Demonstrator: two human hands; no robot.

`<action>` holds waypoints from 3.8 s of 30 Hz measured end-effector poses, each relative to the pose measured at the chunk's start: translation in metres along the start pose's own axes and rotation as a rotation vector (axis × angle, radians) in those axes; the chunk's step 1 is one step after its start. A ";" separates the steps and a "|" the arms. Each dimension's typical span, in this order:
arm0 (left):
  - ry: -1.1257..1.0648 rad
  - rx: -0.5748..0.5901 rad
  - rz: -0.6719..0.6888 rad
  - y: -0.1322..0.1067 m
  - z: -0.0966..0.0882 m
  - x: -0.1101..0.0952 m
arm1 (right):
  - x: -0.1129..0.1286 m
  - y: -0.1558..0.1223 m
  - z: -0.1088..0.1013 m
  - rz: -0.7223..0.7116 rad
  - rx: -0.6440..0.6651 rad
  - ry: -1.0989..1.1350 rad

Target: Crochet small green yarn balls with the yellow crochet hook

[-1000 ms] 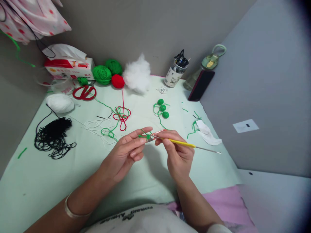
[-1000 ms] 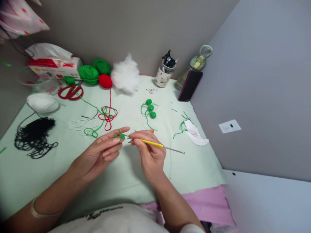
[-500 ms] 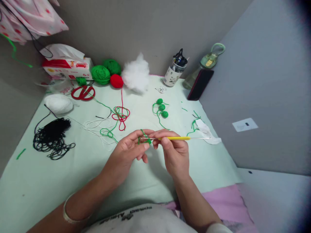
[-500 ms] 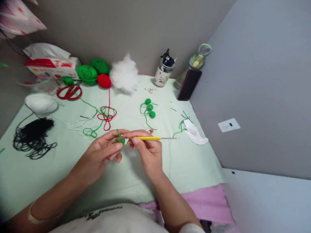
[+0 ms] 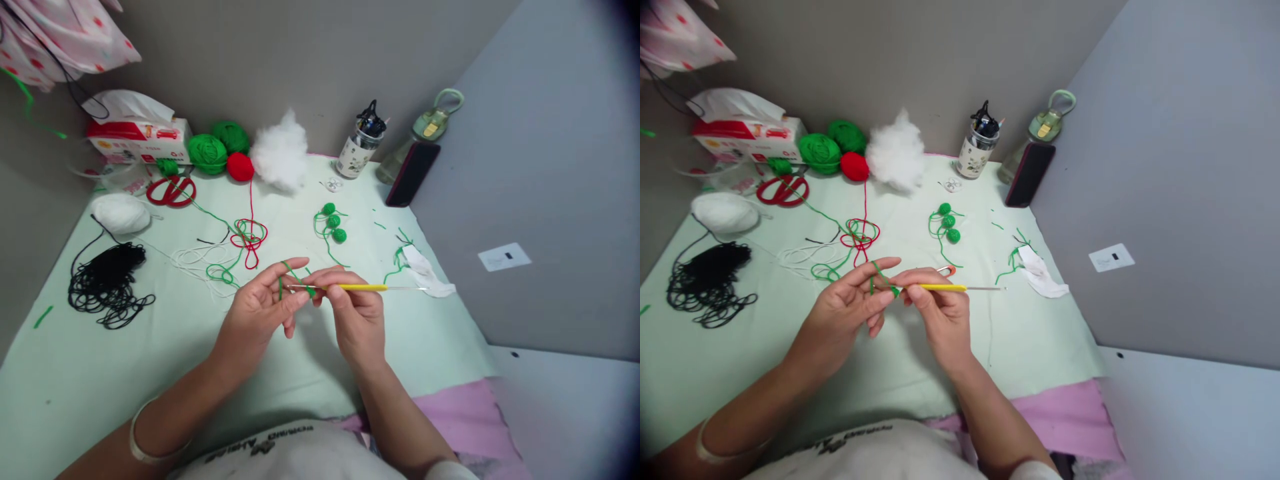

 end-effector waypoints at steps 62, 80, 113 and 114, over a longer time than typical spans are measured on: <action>-0.175 0.074 -0.152 -0.002 -0.001 -0.010 | 0.010 0.001 -0.004 0.037 -0.043 -0.035; -0.226 0.046 -0.172 -0.002 0.000 -0.011 | 0.014 -0.003 -0.002 -0.201 -0.030 -0.305; -0.193 0.045 -0.124 -0.002 -0.001 -0.009 | 0.019 -0.012 -0.002 -0.569 0.241 -0.883; -0.229 0.063 -0.152 -0.002 0.000 -0.009 | 0.017 -0.013 -0.001 -0.592 0.248 -0.940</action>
Point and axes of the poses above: each hand's wrist, its own y-axis towards the middle knuckle, its own z-axis out of the palm, x = y × z, the point moved 1 cm from there along y, towards the middle knuckle, and after that the axes turned 4 degrees about y, right-handed, at the moved point
